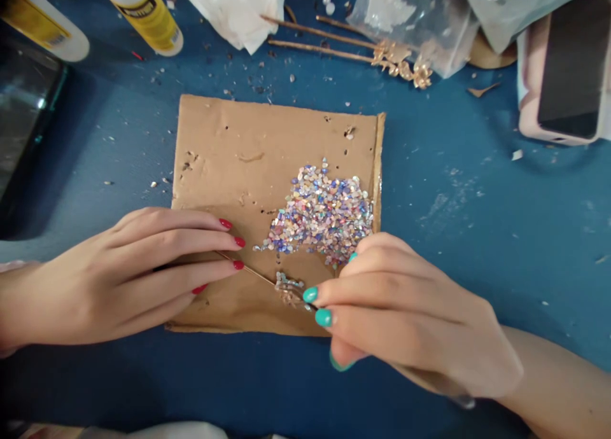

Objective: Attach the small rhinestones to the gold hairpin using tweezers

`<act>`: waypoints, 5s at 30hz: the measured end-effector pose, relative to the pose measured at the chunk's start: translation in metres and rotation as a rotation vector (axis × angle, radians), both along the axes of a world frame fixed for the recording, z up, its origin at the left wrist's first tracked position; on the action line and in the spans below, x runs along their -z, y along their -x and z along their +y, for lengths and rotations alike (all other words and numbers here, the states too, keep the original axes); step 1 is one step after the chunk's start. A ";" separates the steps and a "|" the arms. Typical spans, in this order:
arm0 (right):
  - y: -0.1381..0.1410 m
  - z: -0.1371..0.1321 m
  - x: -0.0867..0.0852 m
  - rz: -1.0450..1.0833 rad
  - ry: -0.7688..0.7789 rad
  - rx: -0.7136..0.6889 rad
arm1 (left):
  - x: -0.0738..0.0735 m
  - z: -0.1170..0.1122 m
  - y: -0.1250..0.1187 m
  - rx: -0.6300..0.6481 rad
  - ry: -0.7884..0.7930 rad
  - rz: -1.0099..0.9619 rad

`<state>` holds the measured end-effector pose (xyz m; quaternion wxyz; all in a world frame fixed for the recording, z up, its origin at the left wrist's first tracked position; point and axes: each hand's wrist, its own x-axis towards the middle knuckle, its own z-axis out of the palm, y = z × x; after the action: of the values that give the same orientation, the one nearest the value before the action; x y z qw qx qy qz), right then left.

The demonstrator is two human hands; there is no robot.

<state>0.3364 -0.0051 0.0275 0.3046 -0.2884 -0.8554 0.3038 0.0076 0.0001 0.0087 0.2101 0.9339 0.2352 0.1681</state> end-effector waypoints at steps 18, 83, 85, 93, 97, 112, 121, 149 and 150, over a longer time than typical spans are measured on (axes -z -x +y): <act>0.014 0.014 0.027 0.269 -0.114 0.515 | 0.005 0.009 -0.001 0.134 -0.189 -0.029; 0.002 0.012 0.015 0.079 -0.274 0.172 | -0.007 0.007 -0.004 0.164 -0.065 0.010; 0.002 0.012 0.015 0.075 -0.267 0.168 | -0.008 0.007 -0.005 0.165 -0.062 0.009; 0.002 0.016 0.008 0.024 -0.265 0.079 | -0.011 0.009 -0.006 0.165 -0.051 0.001; 0.002 0.015 0.009 0.020 -0.243 0.085 | -0.010 0.008 -0.006 0.160 -0.045 0.003; -0.002 0.015 0.004 -0.011 -0.207 0.035 | -0.008 0.007 -0.004 0.149 -0.067 0.014; -0.001 0.004 -0.005 -0.008 -0.073 -0.019 | -0.007 0.004 -0.003 0.099 -0.053 0.024; 0.005 0.000 -0.005 0.011 -0.040 0.066 | -0.007 0.003 -0.001 0.110 -0.022 0.029; 0.005 -0.001 -0.005 0.020 -0.034 0.079 | -0.007 0.004 -0.001 0.111 -0.024 0.027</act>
<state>0.3317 -0.0058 0.0322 0.3297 -0.3138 -0.8454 0.2796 0.0089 0.0039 0.0162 0.2048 0.9501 0.1840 0.1465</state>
